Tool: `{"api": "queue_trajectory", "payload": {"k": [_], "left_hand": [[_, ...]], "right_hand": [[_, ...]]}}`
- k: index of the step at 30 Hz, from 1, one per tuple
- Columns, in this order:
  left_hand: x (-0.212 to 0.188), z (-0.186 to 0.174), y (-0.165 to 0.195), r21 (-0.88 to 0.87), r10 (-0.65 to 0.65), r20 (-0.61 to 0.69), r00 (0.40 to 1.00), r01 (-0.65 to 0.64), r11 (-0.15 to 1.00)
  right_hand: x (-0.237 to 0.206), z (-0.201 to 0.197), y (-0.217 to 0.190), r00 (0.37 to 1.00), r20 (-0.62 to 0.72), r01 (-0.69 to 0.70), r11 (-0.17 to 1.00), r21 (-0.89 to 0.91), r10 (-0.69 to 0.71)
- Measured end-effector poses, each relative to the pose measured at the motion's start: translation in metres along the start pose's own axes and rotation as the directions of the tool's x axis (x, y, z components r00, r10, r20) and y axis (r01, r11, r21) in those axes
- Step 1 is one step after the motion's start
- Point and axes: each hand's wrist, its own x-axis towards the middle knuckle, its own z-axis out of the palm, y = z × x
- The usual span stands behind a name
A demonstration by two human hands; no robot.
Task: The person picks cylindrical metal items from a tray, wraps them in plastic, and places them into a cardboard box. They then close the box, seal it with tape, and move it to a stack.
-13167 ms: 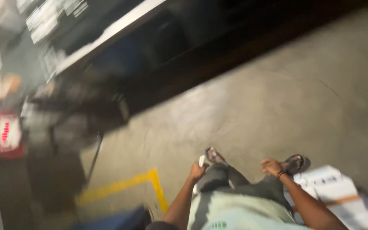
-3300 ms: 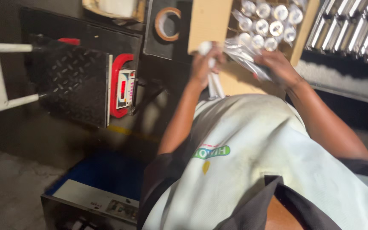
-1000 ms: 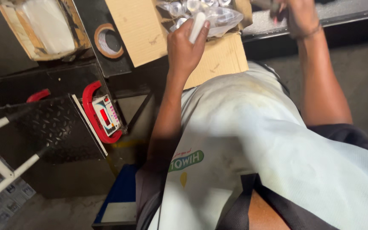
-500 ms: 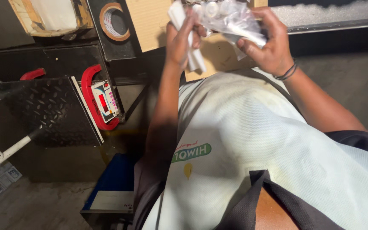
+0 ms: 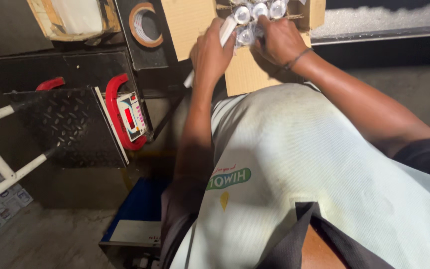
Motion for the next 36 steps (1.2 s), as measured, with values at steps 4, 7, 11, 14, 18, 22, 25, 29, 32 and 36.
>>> {"api": "queue_trajectory", "payload": {"k": [4,7,11,14,18,22,25,29,32,36], "left_hand": [[0.026,-0.017,-0.005,0.128,-0.012,0.293,0.956,-0.027,0.991],[0.043,-0.025,-0.006,0.159,-0.035,0.411,0.911,-0.034,0.987],[0.056,-0.019,0.000,0.368,-0.158,0.394,0.905,0.002,0.930],[0.058,-0.005,0.001,0.436,-0.071,0.305,0.950,-0.074,0.897],[0.052,0.000,-0.012,0.303,-0.057,0.240,0.969,-0.019,0.953],[0.039,-0.017,-0.028,-0.444,-0.097,0.245,0.965,0.200,0.874],[0.028,-0.018,-0.021,-0.928,-0.067,0.308,0.949,0.315,0.199],[0.022,0.017,0.009,-0.952,-0.040,0.303,0.952,0.301,-0.053],[0.025,0.046,0.025,-0.938,-0.042,0.307,0.951,0.295,-0.182],[0.036,0.051,0.030,-0.925,-0.064,0.378,0.924,0.373,-0.076]], "right_hand": [[0.017,0.005,0.005,0.827,0.452,-0.548,0.657,0.518,0.333],[0.021,0.009,0.002,0.960,-0.079,-0.240,0.933,0.267,0.270],[0.020,0.016,0.004,0.965,-0.070,-0.234,0.948,0.216,0.254],[0.022,0.019,0.015,0.971,0.090,-0.240,0.922,0.304,0.222],[0.021,0.005,0.029,0.967,0.082,-0.252,0.866,0.432,0.241],[0.011,-0.025,0.022,0.898,0.366,-0.440,0.518,0.733,0.245],[-0.002,-0.044,0.008,0.980,0.084,-0.190,0.721,0.667,0.180],[-0.012,-0.036,-0.016,0.944,-0.316,0.095,0.842,0.532,0.093],[-0.007,-0.024,-0.020,0.910,-0.413,0.129,0.976,0.178,-0.045],[0.001,-0.046,0.017,0.892,-0.291,-0.023,0.678,0.734,0.345]]}}
